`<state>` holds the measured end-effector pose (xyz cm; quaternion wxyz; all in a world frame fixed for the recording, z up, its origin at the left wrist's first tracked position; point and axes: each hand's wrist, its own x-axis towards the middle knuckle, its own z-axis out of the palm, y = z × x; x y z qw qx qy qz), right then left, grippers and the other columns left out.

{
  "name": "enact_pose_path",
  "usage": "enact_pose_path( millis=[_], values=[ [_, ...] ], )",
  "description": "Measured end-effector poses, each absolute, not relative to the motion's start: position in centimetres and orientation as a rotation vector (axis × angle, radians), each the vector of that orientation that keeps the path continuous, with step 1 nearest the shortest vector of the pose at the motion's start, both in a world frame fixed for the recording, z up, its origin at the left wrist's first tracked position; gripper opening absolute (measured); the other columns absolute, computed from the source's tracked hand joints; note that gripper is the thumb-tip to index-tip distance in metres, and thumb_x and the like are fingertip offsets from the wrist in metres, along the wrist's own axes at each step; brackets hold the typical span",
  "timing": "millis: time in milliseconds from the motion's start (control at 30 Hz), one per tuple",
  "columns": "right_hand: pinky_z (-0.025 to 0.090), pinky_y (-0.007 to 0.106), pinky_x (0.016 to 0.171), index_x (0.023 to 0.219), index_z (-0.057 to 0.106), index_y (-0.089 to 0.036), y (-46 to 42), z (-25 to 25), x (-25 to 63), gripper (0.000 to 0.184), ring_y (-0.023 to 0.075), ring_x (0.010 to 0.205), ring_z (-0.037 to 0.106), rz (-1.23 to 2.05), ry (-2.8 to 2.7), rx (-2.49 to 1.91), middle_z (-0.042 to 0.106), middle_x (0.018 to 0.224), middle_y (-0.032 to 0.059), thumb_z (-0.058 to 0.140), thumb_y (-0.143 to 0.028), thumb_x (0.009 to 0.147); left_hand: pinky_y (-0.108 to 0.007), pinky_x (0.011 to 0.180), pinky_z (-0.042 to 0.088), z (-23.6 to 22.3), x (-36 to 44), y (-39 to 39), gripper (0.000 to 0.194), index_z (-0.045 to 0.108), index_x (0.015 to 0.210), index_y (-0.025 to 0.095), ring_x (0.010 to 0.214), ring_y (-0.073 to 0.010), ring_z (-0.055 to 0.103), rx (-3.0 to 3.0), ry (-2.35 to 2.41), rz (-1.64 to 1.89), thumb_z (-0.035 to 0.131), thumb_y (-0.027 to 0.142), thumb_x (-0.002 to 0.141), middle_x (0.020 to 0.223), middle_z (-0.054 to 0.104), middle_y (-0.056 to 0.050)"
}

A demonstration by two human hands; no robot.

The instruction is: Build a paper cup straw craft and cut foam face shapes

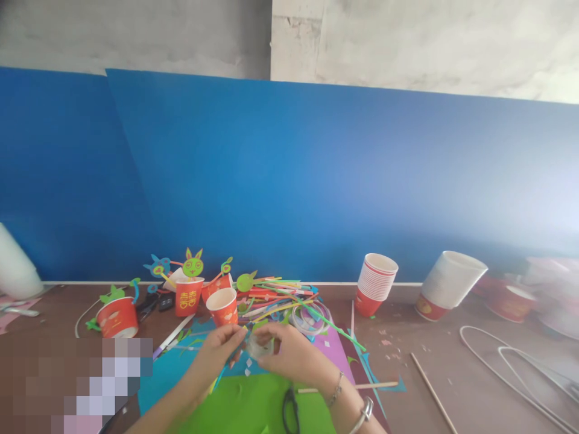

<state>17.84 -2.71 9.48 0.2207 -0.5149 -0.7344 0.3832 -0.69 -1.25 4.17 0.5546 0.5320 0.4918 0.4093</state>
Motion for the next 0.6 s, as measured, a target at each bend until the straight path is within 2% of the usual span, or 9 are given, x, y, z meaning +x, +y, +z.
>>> enact_pose_path(
  millis=[67, 133, 200, 267, 367, 500, 600],
  values=[
    [0.043, 0.025, 0.067, 0.105, 0.064, -0.023, -2.8, 9.6, 18.6, 0.036, 0.0158, 0.077, 0.059, 0.96, -2.03, -1.49, 0.068, 0.094, 0.0013, 0.058, -0.018, 0.07, -0.024, 0.045, 0.029, 4.5, -1.1, -1.1, 0.038, 0.056, 0.064, 0.017, 0.043, -0.0097, 0.039, 1.295, 1.189, 0.956, 0.059, 0.054, 0.07, 0.047, 0.045, 0.005],
    [0.043, 0.027, 0.066, 0.097, 0.066, -0.022, -3.3, 9.5, 19.5, 0.026, 0.0175, 0.075, 0.06, 0.823, -2.088, -1.64, 0.068, 0.085, 0.0024, 0.054, -0.022, 0.074, -0.024, 0.049, 0.031, 4.9, -1.4, -1.1, 0.031, 0.057, 0.065, 0.016, 0.049, -0.0111, 0.043, 1.373, 1.191, 0.922, 0.064, 0.046, 0.067, 0.051, 0.049, 0.004],
    [0.042, 0.03, 0.063, 0.088, 0.067, -0.02, -4.2, 9.3, 20.0, 0.02, 0.0211, 0.071, 0.062, 0.694, -2.198, -1.866, 0.069, 0.077, 0.0055, 0.056, -0.025, 0.072, -0.024, 0.054, 0.033, 5.3, -1.5, -1.2, 0.023, 0.058, 0.067, 0.016, 0.056, -0.013, 0.047, 1.487, 1.204, 0.869, 0.064, 0.038, 0.067, 0.057, 0.053, 0.003],
    [0.043, 0.035, 0.066, 0.089, 0.067, -0.016, -5.3, 9.0, 20.0, 0.027, 0.0285, 0.08, 0.063, 0.574, -2.284, -2.038, 0.07, 0.087, 0.0121, 0.063, -0.025, 0.064, -0.025, 0.057, 0.034, 5.7, -1.5, -1.3, 0.018, 0.058, 0.067, 0.016, 0.059, -0.0145, 0.048, 1.597, 1.234, 0.818, 0.061, 0.033, 0.069, 0.06, 0.054, 0.002],
    [0.045, 0.041, 0.072, 0.103, 0.065, -0.011, -6.3, 8.6, 19.1, 0.047, 0.0381, 0.092, 0.062, 0.512, -2.37, -2.193, 0.066, 0.101, 0.0211, 0.068, -0.021, 0.057, -0.025, 0.059, 0.035, 6.4, -1.3, -1.2, 0.016, 0.058, 0.065, 0.017, 0.06, -0.0159, 0.05, 1.699, 1.24, 0.782, 0.057, 0.031, 0.072, 0.06, 0.056, 0.001],
    [0.048, 0.041, 0.075, 0.118, 0.06, -0.011, -6.2, 8.2, 18.1, 0.065, 0.0376, 0.095, 0.063, 0.443, -2.423, -2.225, 0.067, 0.103, 0.0223, 0.061, 0.0, 0.054, -0.026, 0.063, 0.037, 7.3, -0.9, -0.8, 0.013, 0.065, 0.066, 0.017, 0.067, -0.0184, 0.054, 1.833, 1.256, 0.741, 0.059, 0.028, 0.07, 0.065, 0.061, -0.001],
    [0.048, 0.04, 0.073, 0.113, 0.063, -0.009, -5.7, 8.3, 18.3, 0.061, 0.0378, 0.094, 0.064, 0.419, -2.422, -2.219, 0.068, 0.1, 0.0234, 0.055, 0.007, 0.055, -0.026, 0.063, 0.037, 7.9, -0.8, -0.5, 0.017, 0.069, 0.071, 0.017, 0.065, -0.0184, 0.055, 1.884, 1.255, 0.662, 0.056, 0.028, 0.073, 0.067, 0.064, -0.002]
  ],
)
